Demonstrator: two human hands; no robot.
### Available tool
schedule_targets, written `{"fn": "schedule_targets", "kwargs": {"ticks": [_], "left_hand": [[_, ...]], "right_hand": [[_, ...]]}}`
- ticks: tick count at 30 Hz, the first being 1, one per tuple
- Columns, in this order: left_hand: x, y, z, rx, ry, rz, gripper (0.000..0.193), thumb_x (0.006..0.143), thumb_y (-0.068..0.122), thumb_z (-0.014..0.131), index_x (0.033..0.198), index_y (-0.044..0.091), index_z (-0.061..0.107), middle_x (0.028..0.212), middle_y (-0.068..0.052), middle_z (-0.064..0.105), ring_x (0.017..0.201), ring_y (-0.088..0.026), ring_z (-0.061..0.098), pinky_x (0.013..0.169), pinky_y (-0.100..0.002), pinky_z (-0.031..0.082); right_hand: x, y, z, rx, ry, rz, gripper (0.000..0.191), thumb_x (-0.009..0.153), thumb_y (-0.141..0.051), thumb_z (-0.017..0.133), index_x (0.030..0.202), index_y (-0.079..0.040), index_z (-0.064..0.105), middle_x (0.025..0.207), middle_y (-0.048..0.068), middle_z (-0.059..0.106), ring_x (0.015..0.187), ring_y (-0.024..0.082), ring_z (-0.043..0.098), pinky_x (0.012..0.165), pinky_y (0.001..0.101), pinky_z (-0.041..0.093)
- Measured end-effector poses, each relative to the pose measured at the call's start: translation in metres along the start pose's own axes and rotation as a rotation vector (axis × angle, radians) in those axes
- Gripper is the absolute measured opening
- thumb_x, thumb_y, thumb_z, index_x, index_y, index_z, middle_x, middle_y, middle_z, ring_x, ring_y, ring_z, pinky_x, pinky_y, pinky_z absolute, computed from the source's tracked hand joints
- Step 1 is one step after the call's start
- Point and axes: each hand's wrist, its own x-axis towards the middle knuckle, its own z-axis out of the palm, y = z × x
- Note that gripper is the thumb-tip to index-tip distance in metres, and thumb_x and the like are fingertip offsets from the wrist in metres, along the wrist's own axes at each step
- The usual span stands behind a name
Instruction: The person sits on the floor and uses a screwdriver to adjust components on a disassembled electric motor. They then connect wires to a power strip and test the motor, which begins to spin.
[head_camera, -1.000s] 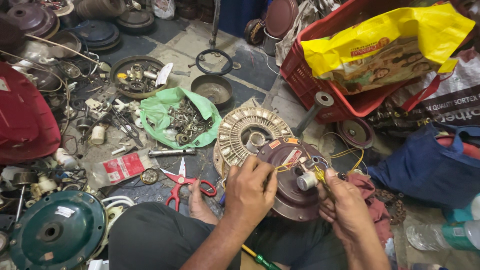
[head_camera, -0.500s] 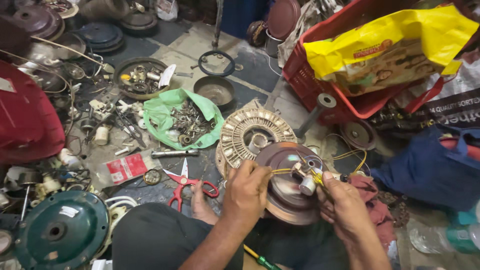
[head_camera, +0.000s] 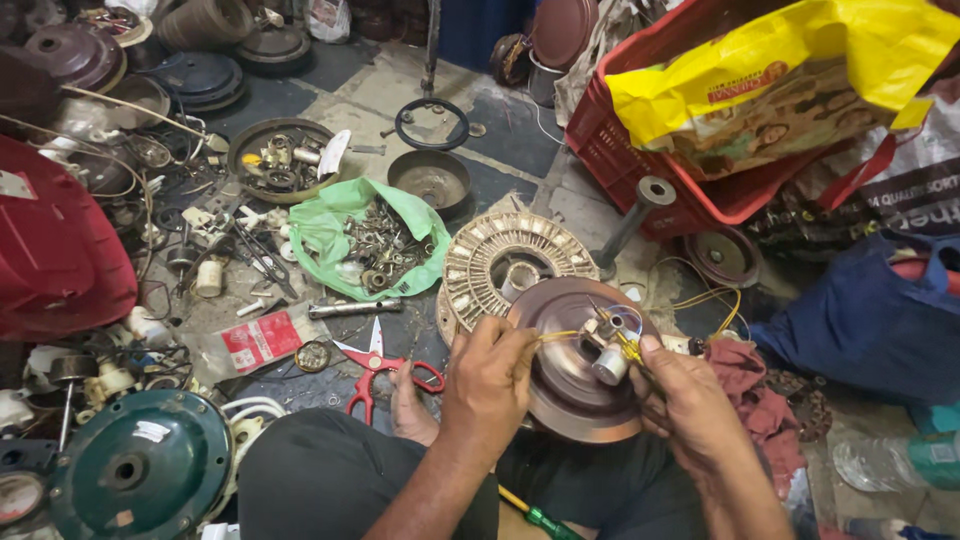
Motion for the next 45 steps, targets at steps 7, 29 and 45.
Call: {"fn": "schedule_targets", "kwargs": {"ticks": [7,29,45], "left_hand": [[0.002,0.003,0.006,-0.003,-0.004,-0.001,0.019,0.083,0.003,0.076,0.101,0.008,0.074,0.092,-0.01,0.064,0.083,-0.032,0.063,0.075,-0.043,0.048],[-0.001,0.006,0.012,0.018,0.003,-0.033,0.016,0.086,0.006,0.075,0.101,0.009,0.074,0.091,-0.009,0.063,0.082,-0.031,0.062,0.074,-0.041,0.048],[-0.002,0.004,0.013,0.018,0.0,-0.036,0.013,0.087,0.008,0.076,0.1,0.008,0.074,0.087,-0.008,0.062,0.08,-0.029,0.063,0.074,-0.041,0.048]], "right_hand": [[0.001,0.007,-0.007,0.01,-0.004,-0.041,0.045,0.1,-0.039,0.057,0.075,-0.003,0.06,0.053,-0.003,0.041,0.039,0.007,0.029,0.037,0.0261,0.022],[-0.002,0.009,-0.007,0.056,0.005,-0.033,0.043,0.1,-0.038,0.058,0.078,-0.001,0.064,0.051,-0.003,0.043,0.037,0.006,0.027,0.036,0.0258,0.021],[-0.003,0.01,-0.004,0.043,0.021,-0.044,0.044,0.1,-0.038,0.058,0.077,-0.001,0.063,0.052,-0.003,0.043,0.038,0.006,0.03,0.037,0.0257,0.024]]}}
